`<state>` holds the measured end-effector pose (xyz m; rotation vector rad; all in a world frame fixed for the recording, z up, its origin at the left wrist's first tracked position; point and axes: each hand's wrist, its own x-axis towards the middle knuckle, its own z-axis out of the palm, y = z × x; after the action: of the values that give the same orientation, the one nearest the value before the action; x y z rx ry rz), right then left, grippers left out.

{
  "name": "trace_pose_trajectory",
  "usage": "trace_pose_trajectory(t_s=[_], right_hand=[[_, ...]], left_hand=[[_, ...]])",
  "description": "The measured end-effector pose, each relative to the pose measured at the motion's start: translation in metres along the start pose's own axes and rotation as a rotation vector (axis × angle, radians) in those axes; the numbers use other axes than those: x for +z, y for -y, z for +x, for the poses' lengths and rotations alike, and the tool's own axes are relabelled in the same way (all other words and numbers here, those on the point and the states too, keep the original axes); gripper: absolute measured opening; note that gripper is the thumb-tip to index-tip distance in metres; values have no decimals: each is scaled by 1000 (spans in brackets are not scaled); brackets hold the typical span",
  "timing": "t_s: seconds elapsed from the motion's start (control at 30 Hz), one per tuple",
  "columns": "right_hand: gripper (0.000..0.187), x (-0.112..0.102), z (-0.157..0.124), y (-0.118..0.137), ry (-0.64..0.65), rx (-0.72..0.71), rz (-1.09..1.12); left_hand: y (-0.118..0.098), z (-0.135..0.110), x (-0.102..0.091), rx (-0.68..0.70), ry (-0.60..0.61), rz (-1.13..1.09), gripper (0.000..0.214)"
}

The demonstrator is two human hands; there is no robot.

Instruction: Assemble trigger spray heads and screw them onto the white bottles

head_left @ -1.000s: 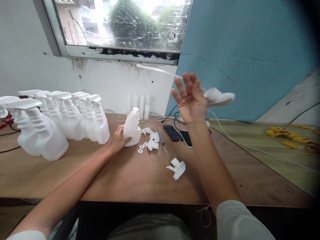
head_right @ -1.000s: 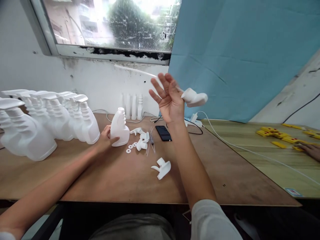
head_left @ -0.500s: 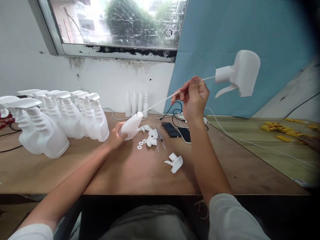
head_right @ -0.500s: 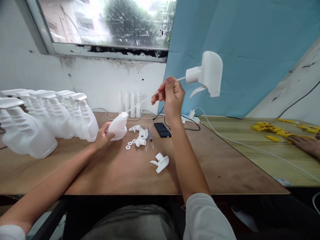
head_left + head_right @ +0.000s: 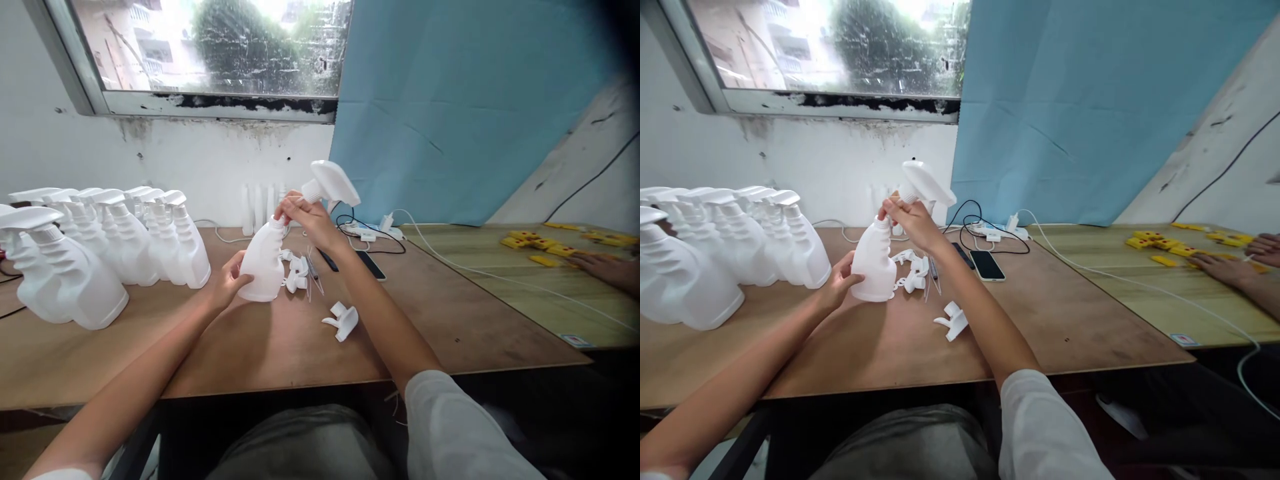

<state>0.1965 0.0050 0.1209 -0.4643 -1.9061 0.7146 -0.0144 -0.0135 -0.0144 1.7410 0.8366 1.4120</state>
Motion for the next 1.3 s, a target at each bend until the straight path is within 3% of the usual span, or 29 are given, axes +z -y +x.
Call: trace_pose_trajectory(t_s=[0.13,0.27,0.5,0.6,0.9,1.3], right_hand=[[26,9,1,-4,15,110,107],[16,8,1,-3,-33,185,152],[22,-4,-9,21,400,394,20],[27,-5,-10,26,486,374,55],[37,7,-14,17,317,302,368],[32,16,-22,8,369,278,458]], left_hand=[[3,-4,6,-43,79,-173,46],[4,-7,10,-82,167,-208,49],[3,-11,17,-64,228,-195,56],[5,-13,19,-61,223,-201,63],[8,-14,19,-49,271,-227,59],[-3,-19,24,-50,298,-224,71]])
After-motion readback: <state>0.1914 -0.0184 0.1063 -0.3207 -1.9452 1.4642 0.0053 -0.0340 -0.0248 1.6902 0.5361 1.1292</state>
